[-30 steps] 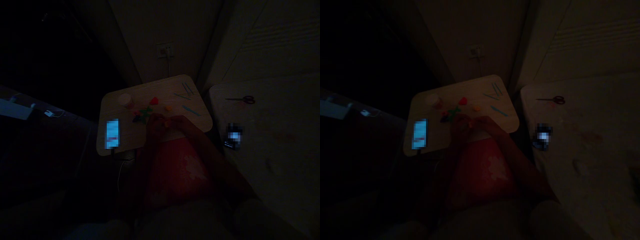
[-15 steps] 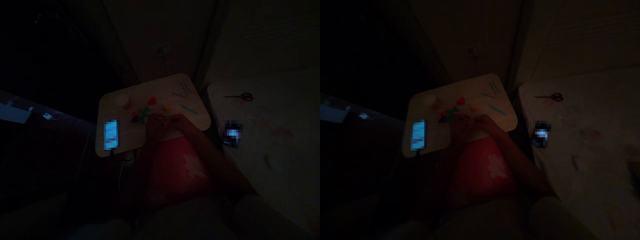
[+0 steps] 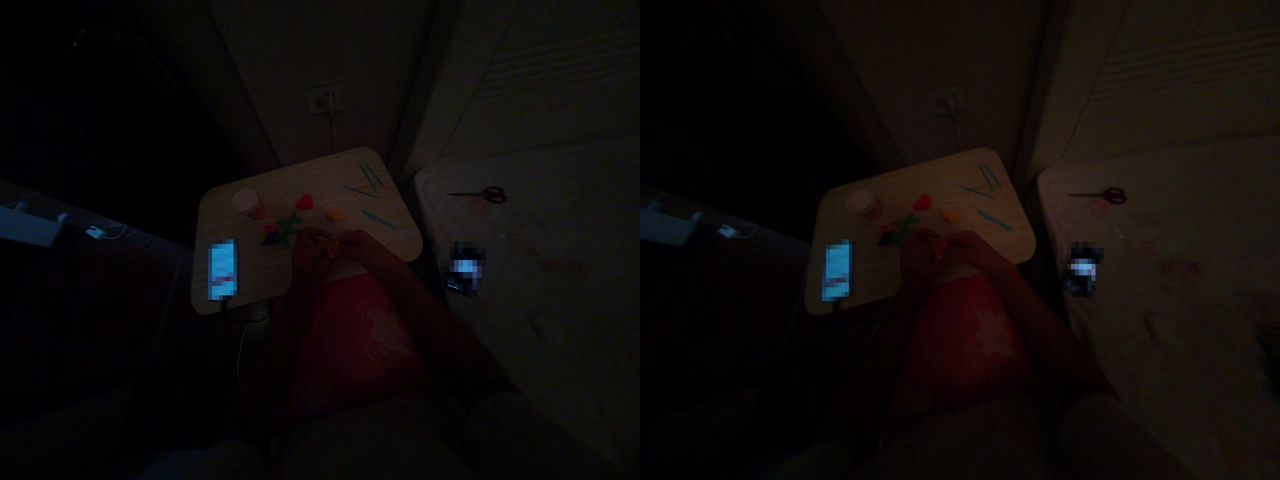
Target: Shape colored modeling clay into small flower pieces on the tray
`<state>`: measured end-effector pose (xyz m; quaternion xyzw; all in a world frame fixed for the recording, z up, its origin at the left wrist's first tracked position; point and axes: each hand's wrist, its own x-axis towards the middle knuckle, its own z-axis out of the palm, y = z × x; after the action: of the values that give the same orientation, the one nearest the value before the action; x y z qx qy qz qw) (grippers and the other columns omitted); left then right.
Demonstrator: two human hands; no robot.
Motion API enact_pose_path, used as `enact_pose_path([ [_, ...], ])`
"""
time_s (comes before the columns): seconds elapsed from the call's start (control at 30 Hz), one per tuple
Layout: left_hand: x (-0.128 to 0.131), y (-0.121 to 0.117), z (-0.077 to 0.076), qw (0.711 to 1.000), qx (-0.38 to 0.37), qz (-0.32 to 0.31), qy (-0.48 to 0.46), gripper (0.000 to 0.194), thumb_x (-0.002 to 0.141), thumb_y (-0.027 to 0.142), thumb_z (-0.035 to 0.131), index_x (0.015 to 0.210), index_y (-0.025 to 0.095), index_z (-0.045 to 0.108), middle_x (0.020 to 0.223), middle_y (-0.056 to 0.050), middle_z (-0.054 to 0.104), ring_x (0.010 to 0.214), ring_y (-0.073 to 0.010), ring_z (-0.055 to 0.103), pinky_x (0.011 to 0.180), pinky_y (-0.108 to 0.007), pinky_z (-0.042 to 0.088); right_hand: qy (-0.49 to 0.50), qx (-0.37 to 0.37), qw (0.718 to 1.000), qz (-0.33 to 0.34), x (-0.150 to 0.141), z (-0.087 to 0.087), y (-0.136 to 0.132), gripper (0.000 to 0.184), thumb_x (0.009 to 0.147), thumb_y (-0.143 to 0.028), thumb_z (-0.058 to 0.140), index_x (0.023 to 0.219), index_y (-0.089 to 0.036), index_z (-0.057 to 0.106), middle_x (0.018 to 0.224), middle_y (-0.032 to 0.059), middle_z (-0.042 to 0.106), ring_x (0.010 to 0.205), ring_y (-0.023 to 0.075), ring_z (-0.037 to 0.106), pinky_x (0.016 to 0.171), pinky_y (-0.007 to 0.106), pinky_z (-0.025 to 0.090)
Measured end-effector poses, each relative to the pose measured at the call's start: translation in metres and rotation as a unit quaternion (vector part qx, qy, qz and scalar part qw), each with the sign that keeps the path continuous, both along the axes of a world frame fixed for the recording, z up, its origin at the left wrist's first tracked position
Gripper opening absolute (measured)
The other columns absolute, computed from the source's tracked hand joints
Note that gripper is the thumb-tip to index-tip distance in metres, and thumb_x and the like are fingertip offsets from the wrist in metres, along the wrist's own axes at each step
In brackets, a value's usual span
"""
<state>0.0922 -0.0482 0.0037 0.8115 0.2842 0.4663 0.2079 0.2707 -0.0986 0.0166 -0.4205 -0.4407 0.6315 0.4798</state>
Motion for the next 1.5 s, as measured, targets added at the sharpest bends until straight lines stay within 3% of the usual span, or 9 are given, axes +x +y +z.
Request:
enact_pose_path([
  [0.1,-0.001,0.000,0.000,0.999,-0.039,-0.021,-0.011,0.027,0.092,0.051,0.074,0.097,0.025,0.079,0.116,-0.008,0.068,0.104,-0.0221,0.068,0.082,-0.038,0.061,0.036,0.004,0.999,0.023,0.004,0.000,-0.002,0.039,0.076,-0.053,0.086,0.094,-0.019,0.082,0.095,0.0055,0.080,0.094,0.0217,0.071,0.091,0.035,0.053],
  [0.23,-0.001,0.000,0.000,0.997,-0.044,-0.051,-0.023,0.024,0.091,0.048,0.077,0.099,0.025,0.080,0.121,-0.009,0.067,0.105,-0.0223,0.069,0.081,-0.037,0.061,0.038,0.006,0.999,0.033,0.008,0.000,-0.003,0.039,0.075,-0.050,0.088,0.099,-0.019,0.082,0.095,0.0047,0.080,0.092,0.0207,0.071,0.091,0.034,0.053],
  [0.57,0.000,-0.001,0.002,1.000,-0.014,-0.014,-0.004,0.027,0.096,0.049,0.071,0.098,0.023,0.078,0.116,-0.008,0.069,0.100,-0.0205,0.069,0.083,-0.037,0.061,0.019,0.008,0.999,0.041,0.001,0.001,0.002,0.040,0.076,-0.052,0.086,0.097,-0.019,0.083,0.093,0.0056,0.080,0.090,0.0210,0.072,0.091,0.036,0.052],
  [0.9,0.001,-0.003,0.004,1.000,0.016,0.008,-0.016,0.020,0.098,0.042,0.068,0.103,0.024,0.077,0.117,-0.008,0.068,0.107,-0.0217,0.068,0.088,-0.038,0.060,0.000,-0.015,0.999,-0.040,-0.005,-0.003,0.004,0.037,0.069,-0.049,0.089,0.085,-0.016,0.082,0.078,0.0034,0.077,0.077,0.0182,0.068,0.077,0.031,0.051],
  [1.2,0.001,0.001,0.000,1.000,0.013,0.007,-0.018,0.020,0.096,0.042,0.072,0.090,0.024,0.077,0.102,-0.006,0.071,0.098,-0.0208,0.068,0.086,-0.039,0.059,-0.024,-0.010,0.997,-0.069,-0.004,-0.013,0.008,0.034,0.066,-0.049,0.090,0.078,-0.019,0.080,0.078,0.0033,0.075,0.078,0.0191,0.068,0.078,0.033,0.050],
  [1.5,0.001,0.000,0.002,0.998,0.059,0.009,-0.009,0.017,0.096,0.039,0.072,0.088,0.024,0.076,0.101,-0.004,0.071,0.095,-0.0180,0.066,0.081,-0.034,0.057,-0.011,-0.009,1.000,0.006,0.001,-0.002,0.004,0.035,0.070,-0.047,0.089,0.084,-0.017,0.080,0.081,0.0040,0.076,0.077,0.0178,0.067,0.078,0.032,0.050],
])
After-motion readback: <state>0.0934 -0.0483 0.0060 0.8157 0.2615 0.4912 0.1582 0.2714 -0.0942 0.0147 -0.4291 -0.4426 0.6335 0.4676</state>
